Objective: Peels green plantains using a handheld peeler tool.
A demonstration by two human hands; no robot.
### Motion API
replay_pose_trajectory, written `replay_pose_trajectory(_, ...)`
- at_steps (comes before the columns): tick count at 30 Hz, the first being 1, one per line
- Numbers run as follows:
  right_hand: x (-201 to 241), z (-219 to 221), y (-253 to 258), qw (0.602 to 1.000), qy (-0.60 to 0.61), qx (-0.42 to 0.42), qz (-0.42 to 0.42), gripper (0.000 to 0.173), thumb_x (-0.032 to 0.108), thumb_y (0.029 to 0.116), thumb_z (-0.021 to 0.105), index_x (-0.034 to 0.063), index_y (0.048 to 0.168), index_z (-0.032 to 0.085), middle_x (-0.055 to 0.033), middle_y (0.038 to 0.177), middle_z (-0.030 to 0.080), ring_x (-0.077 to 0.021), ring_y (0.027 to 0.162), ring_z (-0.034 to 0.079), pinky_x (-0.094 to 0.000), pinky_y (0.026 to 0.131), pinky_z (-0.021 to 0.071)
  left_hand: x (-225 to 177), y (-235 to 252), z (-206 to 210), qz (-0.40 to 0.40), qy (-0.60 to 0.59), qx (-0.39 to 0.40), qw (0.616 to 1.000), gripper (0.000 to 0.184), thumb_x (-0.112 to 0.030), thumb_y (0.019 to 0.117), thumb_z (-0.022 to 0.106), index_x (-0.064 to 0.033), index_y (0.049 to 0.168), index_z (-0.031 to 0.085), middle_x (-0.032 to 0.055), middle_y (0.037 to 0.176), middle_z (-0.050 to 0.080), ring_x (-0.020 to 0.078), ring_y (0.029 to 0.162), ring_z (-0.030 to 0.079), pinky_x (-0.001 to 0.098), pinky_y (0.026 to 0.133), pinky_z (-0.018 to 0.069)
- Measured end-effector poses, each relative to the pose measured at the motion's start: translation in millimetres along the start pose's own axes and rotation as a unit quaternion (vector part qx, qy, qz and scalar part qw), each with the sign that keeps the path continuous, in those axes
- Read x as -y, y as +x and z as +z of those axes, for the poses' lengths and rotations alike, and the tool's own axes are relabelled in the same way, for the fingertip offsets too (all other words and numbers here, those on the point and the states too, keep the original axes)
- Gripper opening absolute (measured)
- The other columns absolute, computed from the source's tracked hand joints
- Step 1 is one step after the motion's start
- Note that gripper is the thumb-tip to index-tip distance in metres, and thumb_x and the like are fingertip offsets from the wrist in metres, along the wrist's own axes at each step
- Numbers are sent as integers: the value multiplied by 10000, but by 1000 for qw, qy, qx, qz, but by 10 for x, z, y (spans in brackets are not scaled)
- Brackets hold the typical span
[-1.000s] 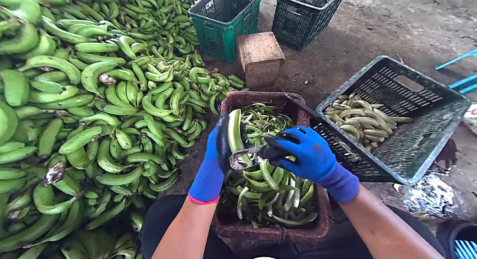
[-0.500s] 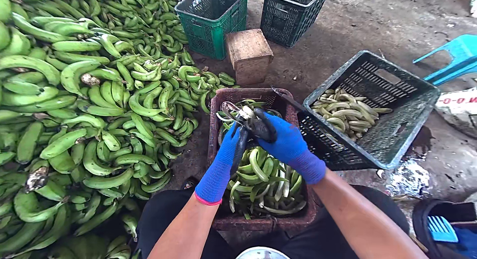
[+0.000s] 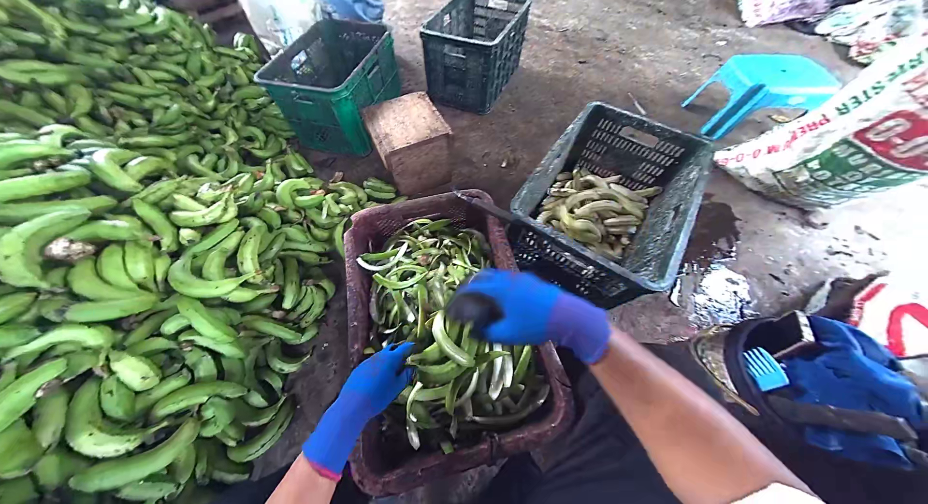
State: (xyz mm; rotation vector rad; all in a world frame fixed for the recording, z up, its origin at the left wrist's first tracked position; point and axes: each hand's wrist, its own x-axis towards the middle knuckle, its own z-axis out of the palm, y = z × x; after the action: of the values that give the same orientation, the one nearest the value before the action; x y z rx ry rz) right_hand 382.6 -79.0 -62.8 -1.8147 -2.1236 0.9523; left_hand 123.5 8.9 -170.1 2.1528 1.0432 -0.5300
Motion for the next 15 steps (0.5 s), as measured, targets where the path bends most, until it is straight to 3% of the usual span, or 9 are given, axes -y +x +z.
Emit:
replay_pose_trajectory(2, 178, 190, 16, 991, -33, 120, -56, 525, 278, 913, 744, 116, 1397, 618, -227, 1445, 545, -441, 1274, 558, -666, 1006, 442, -34, -83, -94, 41, -112, -28, 992, 391, -182, 1025, 591, -47, 1391, 575, 227, 1292, 636, 363, 1207, 612, 547, 1056, 445)
replay_pose_trajectory(4, 326, 266, -35, 981, -58, 169, -74, 526, 280, 896, 761, 145, 1388, 635, -277, 1507, 465, -509, 1327, 478, -704, 1021, 389, -99, -171, -217, 55, -244, -45, 967, 333, -171, 1037, 555, -13, 1328, 597, 168, 1164, 675, 242, 1062, 652, 431, 974, 496)
replay_pose_trajectory(6, 421, 247, -74, 981, -79, 164, -72, 538, 289, 862, 794, 197, 1375, 659, -305, 1585, 351, -553, 1423, 347, -734, 1099, 291, -187, -290, -360, 79, -395, -75, 912, 240, -202, 1037, 491, -24, 1158, 595, 14, 831, 634, 77, 702, 628, 255, 680, 548)
replay_pose_trajectory(7, 442, 216, -75, 982, -89, 148, -70, 545, 295, 845, 805, 228, 1368, 667, -301, 1617, 297, -555, 1460, 286, -733, 1136, 240, -207, -340, -444, 92, -469, -72, 876, 207, -208, 1049, 465, -43, 1102, 578, -16, 734, 614, 66, 604, 612, 235, 593, 542)
replay_pose_trajectory(10, 367, 159, -27, 990, -72, 75, -96, 533, 317, 823, 817, 244, 1335, 690, -280, 1628, 293, -519, 1480, 281, -689, 1168, 237, -177, -449, -628, 144, -570, -40, 808, 209, -227, 1034, 425, -99, 1077, 584, -39, 683, 639, 75, 567, 627, 236, 566, 557)
replay_pose_trajectory(11, 323, 150, -1, 991, -41, 53, -113, 511, 296, 817, 824, 222, 1309, 707, -264, 1620, 323, -491, 1468, 324, -660, 1165, 273, -183, -472, -658, 163, -585, -31, 794, 209, -233, 1031, 420, -110, 1077, 582, -45, 686, 641, 72, 571, 628, 232, 571, 558)
replay_pose_trajectory(13, 253, 133, 47, 989, 22, 6, -146, 460, 248, 791, 833, 180, 1237, 744, -253, 1505, 483, -428, 1363, 489, -599, 1101, 417, -233, -481, -694, 183, -598, -37, 779, 236, -238, 1041, 394, -112, 1100, 584, -44, 707, 648, 64, 591, 626, 228, 589, 556)
replay_pose_trajectory(15, 267, 62, 55, 991, 47, -36, -124, 450, 232, 772, 831, 149, 1207, 752, -253, 1368, 578, -387, 1242, 583, -556, 1024, 493, -304, -472, -713, 178, -588, -88, 784, 308, -232, 1075, 362, -76, 1264, 548, -6, 811, 661, 85, 662, 646, 245, 621, 569)
